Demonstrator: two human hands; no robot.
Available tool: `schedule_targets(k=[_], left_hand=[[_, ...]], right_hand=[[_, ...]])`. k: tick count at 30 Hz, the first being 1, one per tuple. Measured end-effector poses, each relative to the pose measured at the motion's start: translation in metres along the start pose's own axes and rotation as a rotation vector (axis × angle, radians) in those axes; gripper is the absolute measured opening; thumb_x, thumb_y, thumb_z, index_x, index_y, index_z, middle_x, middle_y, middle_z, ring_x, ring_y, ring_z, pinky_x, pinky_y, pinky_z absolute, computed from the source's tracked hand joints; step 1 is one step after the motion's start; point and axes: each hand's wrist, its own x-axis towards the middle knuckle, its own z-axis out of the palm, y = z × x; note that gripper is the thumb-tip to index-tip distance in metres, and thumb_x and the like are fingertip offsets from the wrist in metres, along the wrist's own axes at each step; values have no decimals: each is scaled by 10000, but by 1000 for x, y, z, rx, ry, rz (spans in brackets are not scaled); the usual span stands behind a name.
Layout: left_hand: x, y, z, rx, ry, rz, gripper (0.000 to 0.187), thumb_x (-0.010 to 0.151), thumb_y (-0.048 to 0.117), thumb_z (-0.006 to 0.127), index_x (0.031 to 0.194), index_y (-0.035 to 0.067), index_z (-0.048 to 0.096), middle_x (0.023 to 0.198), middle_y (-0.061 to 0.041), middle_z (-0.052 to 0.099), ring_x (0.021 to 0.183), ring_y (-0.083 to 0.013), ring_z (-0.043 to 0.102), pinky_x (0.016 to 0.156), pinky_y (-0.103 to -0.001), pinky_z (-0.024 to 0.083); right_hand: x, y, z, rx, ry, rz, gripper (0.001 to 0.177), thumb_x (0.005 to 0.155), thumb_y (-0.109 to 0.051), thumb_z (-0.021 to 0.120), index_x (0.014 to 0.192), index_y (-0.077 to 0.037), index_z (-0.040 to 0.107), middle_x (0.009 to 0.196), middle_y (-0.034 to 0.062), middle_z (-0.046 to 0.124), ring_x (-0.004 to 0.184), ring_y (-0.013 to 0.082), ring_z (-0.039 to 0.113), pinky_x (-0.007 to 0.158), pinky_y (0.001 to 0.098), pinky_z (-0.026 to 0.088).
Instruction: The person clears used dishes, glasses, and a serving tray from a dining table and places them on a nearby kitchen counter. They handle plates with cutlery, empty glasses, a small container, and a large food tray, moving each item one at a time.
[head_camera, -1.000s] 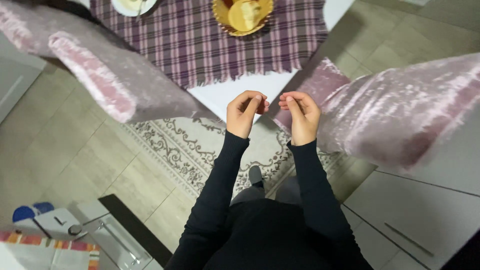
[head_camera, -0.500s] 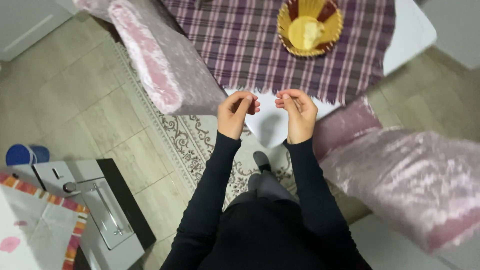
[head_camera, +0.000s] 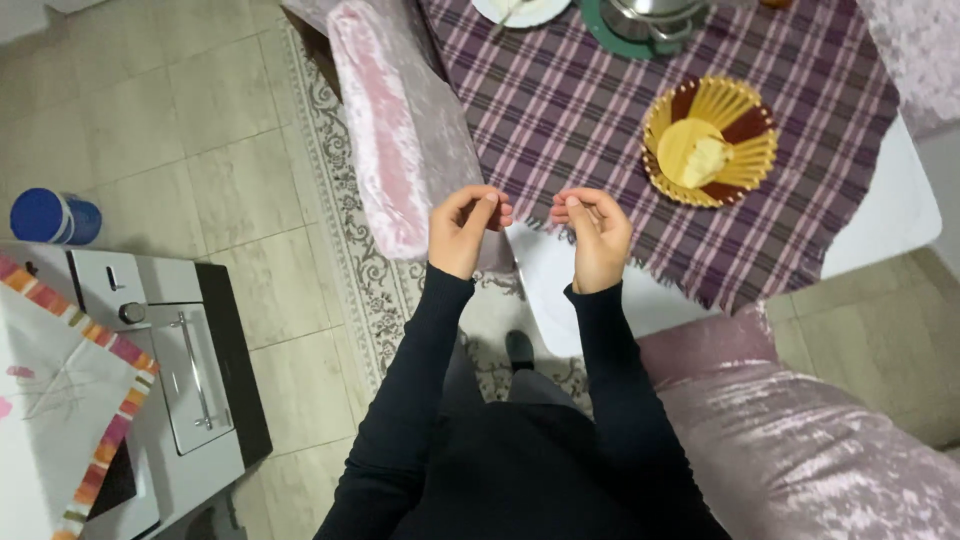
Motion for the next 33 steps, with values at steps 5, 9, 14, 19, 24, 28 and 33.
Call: schedule_targets(k=[5, 9, 14, 19, 24, 28, 33], left_hand=[[45, 8, -37, -13, -11, 36, 156, 997, 77, 608, 948, 0, 735, 782, -178, 733, 698, -210, 742, 634, -320, 632], [86, 31, -78, -10, -39, 17, 164, 998, 78, 605, 938, -4, 734, 792, -184, 732, 703, -210, 749, 629, -299, 636], [147, 51, -142, -22, -147, -30, 169, 1006, 80, 591, 964, -10, 727, 811, -178, 731, 719, -181, 739, 647, -269, 634], [203, 69, -192, -26, -261, -19, 166, 1010, 82, 595, 978, -23, 719, 825, -188, 729, 735, -180, 737, 661, -264, 633], [246, 77, -218, -30, -314, 14, 149, 1001, 73, 608, 963, 4, 734, 800, -178, 746, 703, -173, 750, 623, -238, 633], [279, 59, -231, -55, -364, 12, 154, 1005, 72, 603, 964, -4, 730, 787, -176, 742, 690, -167, 741, 618, -238, 626], [319, 52, -238, -30, -368, -5, 165, 1010, 82, 598, 943, 9, 731, 770, -173, 742, 680, -175, 731, 604, -256, 613]], right_hand=[[37, 34, 43, -11, -23, -42, 114, 994, -2, 630, 1021, 91, 688, 911, 226, 700, 806, 228, 729, 734, 329, 642], [61, 58, 86, -67, -1, -60, 138, 1003, -17, 629, 1045, 101, 688, 926, 243, 708, 812, 236, 730, 738, 329, 645], [79, 49, 158, -87, 113, -105, 124, 1009, 3, 618, 1052, 98, 683, 927, 242, 710, 811, 228, 733, 731, 316, 644], [93, 54, 221, -108, 213, -153, 101, 1011, 23, 618, 1052, 88, 683, 930, 228, 718, 795, 213, 729, 725, 295, 645], [102, 45, 274, -152, 225, -179, 83, 1012, 27, 628, 1037, 62, 699, 920, 225, 722, 806, 221, 744, 720, 323, 655], [111, 43, 298, -176, 251, -171, 91, 1025, 27, 621, 1049, 72, 696, 943, 243, 725, 824, 229, 741, 734, 336, 654], [135, 51, 308, -203, 310, -166, 84, 1012, 27, 637, 1038, 45, 714, 920, 203, 721, 793, 205, 719, 720, 332, 639]])
